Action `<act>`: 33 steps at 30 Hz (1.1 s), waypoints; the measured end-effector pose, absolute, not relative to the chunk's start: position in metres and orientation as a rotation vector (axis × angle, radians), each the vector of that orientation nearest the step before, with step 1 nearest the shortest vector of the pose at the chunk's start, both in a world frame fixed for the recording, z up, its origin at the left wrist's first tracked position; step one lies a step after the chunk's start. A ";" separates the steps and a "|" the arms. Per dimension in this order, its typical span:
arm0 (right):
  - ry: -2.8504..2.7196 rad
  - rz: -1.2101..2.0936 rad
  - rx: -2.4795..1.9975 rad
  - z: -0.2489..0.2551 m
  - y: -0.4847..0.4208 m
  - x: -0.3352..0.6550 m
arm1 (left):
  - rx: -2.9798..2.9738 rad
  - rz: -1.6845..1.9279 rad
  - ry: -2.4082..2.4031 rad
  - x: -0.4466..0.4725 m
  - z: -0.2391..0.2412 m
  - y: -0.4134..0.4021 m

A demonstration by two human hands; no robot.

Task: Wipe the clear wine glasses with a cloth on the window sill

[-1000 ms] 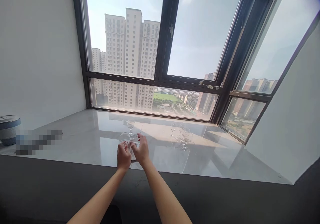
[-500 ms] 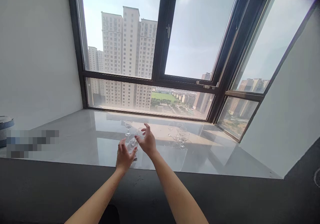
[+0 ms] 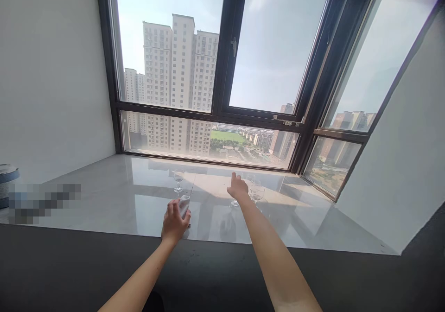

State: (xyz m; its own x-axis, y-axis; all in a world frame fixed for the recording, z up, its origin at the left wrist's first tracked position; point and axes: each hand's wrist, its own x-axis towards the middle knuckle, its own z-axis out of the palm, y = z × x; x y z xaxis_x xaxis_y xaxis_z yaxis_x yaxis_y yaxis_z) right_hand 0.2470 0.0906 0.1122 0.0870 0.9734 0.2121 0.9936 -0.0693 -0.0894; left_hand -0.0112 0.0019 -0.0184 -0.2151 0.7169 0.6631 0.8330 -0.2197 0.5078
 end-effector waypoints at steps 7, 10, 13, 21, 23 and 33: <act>-1.994 -0.186 -2.217 0.109 0.109 0.269 | -1.889 -1.426 -1.887 -0.011 -0.017 0.001; -2.008 -0.199 -2.233 0.109 0.118 0.275 | -1.893 -1.416 -1.879 -0.011 -0.016 0.000; -2.021 -0.200 -2.247 0.108 0.125 0.279 | -1.907 -1.412 -1.883 -0.011 -0.016 0.000; -2.069 -0.219 -2.244 0.106 0.129 0.284 | -1.910 -1.408 -1.908 -0.011 -0.016 -0.001; -2.075 -0.234 -2.237 0.107 0.128 0.284 | -1.910 -1.406 -1.907 -0.012 -0.017 0.000; -1.923 -0.329 -1.794 0.091 0.076 0.225 | -1.952 -1.467 -1.921 -0.009 -0.014 -0.002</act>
